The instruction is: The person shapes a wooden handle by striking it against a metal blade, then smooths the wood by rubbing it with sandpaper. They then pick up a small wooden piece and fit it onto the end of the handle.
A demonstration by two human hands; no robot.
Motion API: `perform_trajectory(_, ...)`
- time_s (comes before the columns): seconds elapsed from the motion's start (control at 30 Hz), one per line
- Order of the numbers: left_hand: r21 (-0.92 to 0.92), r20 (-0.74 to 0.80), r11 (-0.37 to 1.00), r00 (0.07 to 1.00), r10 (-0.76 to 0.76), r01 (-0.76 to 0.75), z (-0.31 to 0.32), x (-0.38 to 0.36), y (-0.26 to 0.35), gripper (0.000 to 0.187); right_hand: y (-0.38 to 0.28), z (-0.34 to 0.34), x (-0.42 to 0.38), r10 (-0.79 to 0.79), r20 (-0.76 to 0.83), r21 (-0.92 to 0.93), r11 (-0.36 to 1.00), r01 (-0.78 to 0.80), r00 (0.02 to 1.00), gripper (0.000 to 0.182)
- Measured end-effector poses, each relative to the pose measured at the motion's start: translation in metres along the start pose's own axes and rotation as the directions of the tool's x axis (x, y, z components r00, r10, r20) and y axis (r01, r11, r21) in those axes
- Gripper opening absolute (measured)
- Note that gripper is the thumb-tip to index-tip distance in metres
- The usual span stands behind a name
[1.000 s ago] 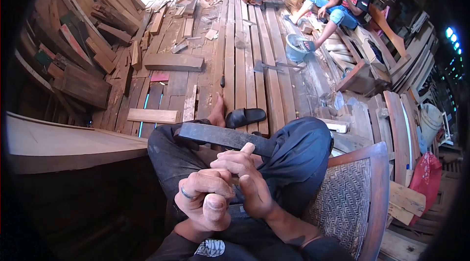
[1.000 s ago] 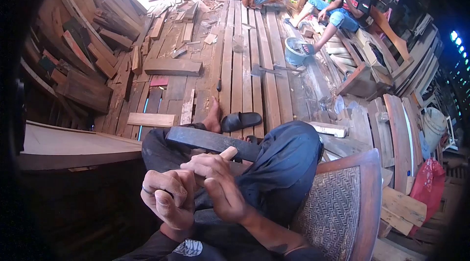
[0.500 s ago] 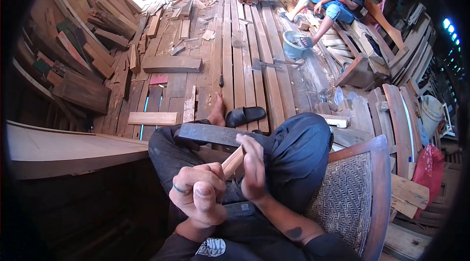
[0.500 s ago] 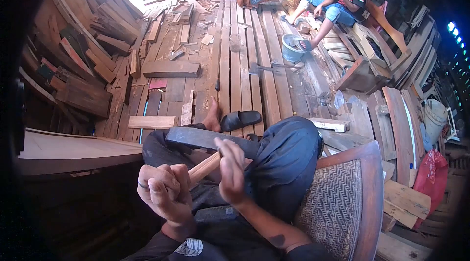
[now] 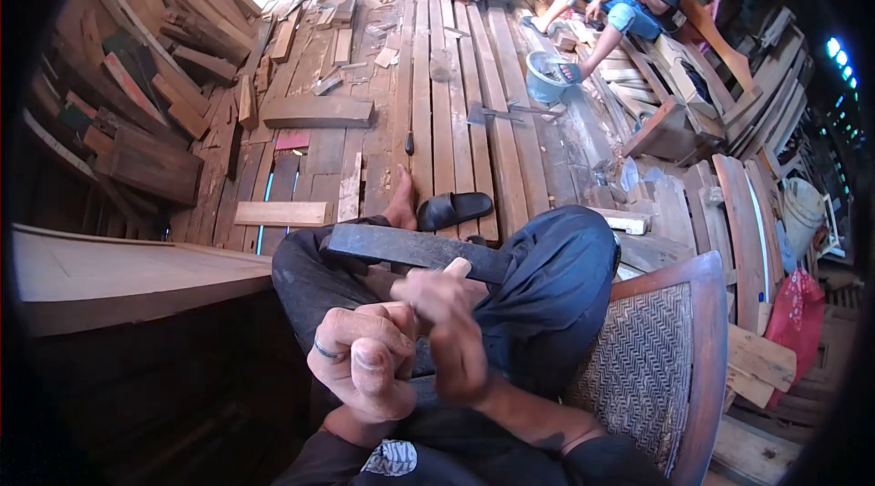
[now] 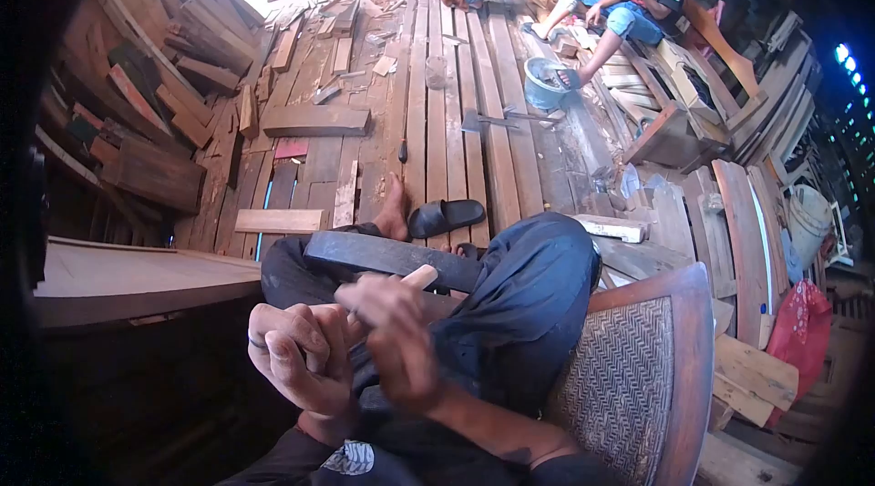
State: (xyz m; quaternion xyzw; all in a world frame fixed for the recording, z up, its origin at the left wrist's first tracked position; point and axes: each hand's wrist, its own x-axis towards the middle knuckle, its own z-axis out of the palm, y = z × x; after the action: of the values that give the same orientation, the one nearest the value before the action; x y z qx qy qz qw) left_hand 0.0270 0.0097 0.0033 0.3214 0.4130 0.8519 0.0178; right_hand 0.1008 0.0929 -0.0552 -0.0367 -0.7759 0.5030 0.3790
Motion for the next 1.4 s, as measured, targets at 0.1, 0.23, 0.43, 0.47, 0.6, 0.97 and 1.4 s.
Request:
perform_trajectory(0.1,0.045,-0.022,0.998,0.999,0.034,-0.033,0.002,0.001,-0.002,0.037,0.018,0.006,-0.006,-0.065,-0.010,0.008,0.998,0.066,0.998,0.045)
perform_trajectory(0.23,0.009,-0.049,1.000,0.999,-0.001,0.002,0.000,0.003,-0.002,0.038,0.047,0.004,0.004,0.124,-0.102,-0.113,0.984,-0.135,0.987,0.044)
perform_trajectory(0.43,0.055,-0.012,0.998,1.000,0.027,-0.026,0.011,-0.001,0.001,0.033,0.015,0.005,0.000,-0.158,-0.006,0.043,0.986,0.158,0.987,0.045)
perform_trajectory(0.47,0.060,-0.021,0.998,0.999,0.027,-0.025,0.011,0.000,0.002,0.034,0.031,0.001,-0.005,-0.134,-0.006,-0.058,0.989,0.133,0.991,0.045)
perform_trajectory(0.6,0.038,0.010,0.997,0.998,0.064,-0.064,0.007,0.005,-0.004,0.031,0.046,-0.005,-0.001,0.235,-0.060,-0.072,0.968,-0.239,0.970,0.045)
perform_trajectory(0.97,0.224,0.125,0.960,0.982,0.142,-0.168,0.007,0.006,-0.010,0.044,0.044,-0.017,-0.001,0.095,0.004,0.033,0.995,-0.095,0.995,0.039)
perform_trajectory(1.4,0.334,0.076,0.909,0.968,0.239,-0.251,0.000,0.008,-0.022,0.040,-0.008,-0.015,0.002,-0.032,0.050,0.044,0.999,0.030,0.998,0.040)
